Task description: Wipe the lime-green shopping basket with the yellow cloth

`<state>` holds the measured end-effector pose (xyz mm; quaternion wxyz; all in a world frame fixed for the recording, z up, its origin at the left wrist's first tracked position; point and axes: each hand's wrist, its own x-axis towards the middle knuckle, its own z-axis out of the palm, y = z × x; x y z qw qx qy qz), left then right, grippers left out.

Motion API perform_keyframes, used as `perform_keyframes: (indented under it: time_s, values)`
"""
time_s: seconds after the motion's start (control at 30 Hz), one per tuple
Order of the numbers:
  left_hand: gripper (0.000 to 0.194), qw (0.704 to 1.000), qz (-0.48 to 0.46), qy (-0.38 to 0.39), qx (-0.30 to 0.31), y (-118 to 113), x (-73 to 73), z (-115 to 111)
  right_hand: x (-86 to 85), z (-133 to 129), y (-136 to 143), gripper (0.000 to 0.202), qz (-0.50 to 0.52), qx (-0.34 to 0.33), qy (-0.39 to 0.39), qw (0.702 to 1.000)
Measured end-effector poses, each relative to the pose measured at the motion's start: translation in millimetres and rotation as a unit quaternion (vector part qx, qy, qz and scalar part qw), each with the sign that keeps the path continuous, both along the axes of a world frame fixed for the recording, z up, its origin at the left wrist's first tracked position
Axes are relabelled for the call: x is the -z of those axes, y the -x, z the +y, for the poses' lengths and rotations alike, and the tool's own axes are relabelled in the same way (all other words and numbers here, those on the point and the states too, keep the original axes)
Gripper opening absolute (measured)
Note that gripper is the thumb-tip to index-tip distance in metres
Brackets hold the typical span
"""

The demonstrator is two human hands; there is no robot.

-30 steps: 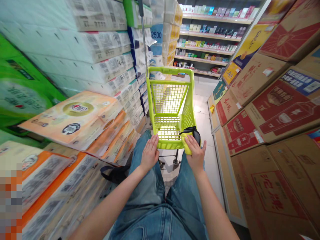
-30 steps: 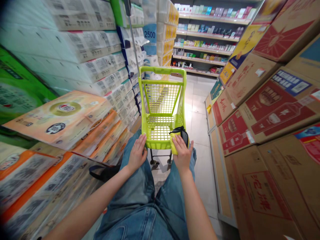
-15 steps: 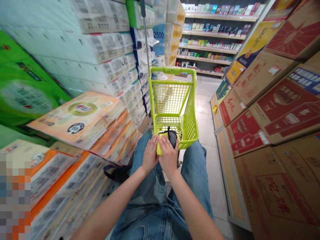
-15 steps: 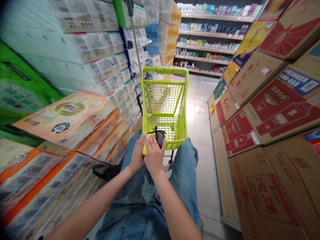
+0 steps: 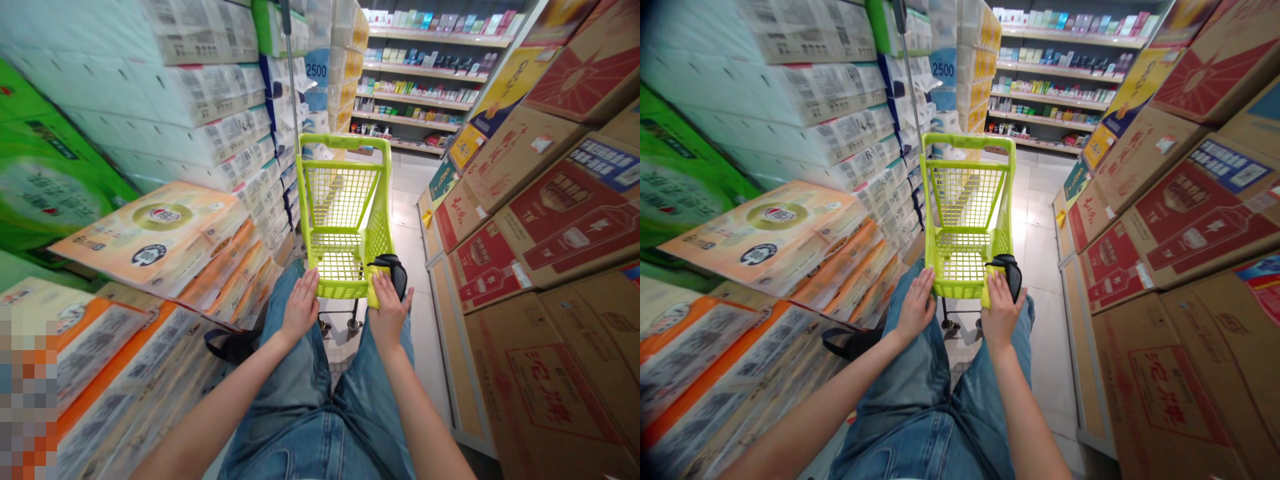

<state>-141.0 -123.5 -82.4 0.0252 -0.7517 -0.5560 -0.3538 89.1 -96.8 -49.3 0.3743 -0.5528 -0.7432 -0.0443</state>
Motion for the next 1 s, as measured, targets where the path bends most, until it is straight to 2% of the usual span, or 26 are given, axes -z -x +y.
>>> perform_keyframes:
  time_s: [0.07, 0.2, 0.3, 0.37, 0.47, 0.63, 0.73, 0.87, 1.0]
  values:
    - [0.081, 1.0, -0.005, 0.0, -0.003, 0.2, 0.5, -0.5, -2.2, -9.4, 31.8, 0.07, -0.001, -0.028, 0.007, 1.0]
    - [0.076, 1.0, -0.008, 0.01, 0.006, 4.2, 0.7, -2.0, -10.1, -23.2, 92.0, 0.064, -0.002, -0.126, 0.041, 0.991]
    - [0.074, 1.0, -0.005, 0.019, 0.01, 7.5, -0.4, -2.8, -13.5, -24.3, 105.8, 0.061, 0.007, -0.148, 0.051, 0.988]
    - [0.072, 1.0, -0.005, 0.019, 0.008, 7.9, -1.6, -2.9, -12.8, -22.4, 97.2, 0.063, 0.002, -0.162, 0.048, 0.986]
    - [0.074, 1.0, -0.003, 0.014, 0.004, 5.4, -2.7, -2.6, -9.1, -17.6, 67.8, 0.067, -0.015, -0.173, 0.027, 0.984]
    - [0.082, 1.0, 0.006, 0.011, 0.009, 3.1, -2.6, -0.9, -4.8, -5.6, 10.6, 0.071, -0.036, -0.111, -0.002, 0.993]
    - [0.083, 0.999, 0.024, 0.011, 0.022, 9.8, -5.5, 0.6, -3.0, 1.9, -11.6, 0.068, -0.039, -0.081, -0.01, 0.996]
    - [0.084, 0.997, 0.059, 0.011, 0.052, 22.1, -12.9, 1.5, 0.8, 4.0, -11.8, 0.066, -0.021, -0.063, -0.021, 0.998]
    - [0.084, 0.996, 0.065, 0.023, 0.052, 24.5, -19.1, -1.5, 2.3, -4.7, 21.7, 0.07, 0.007, -0.038, -0.027, 0.999]
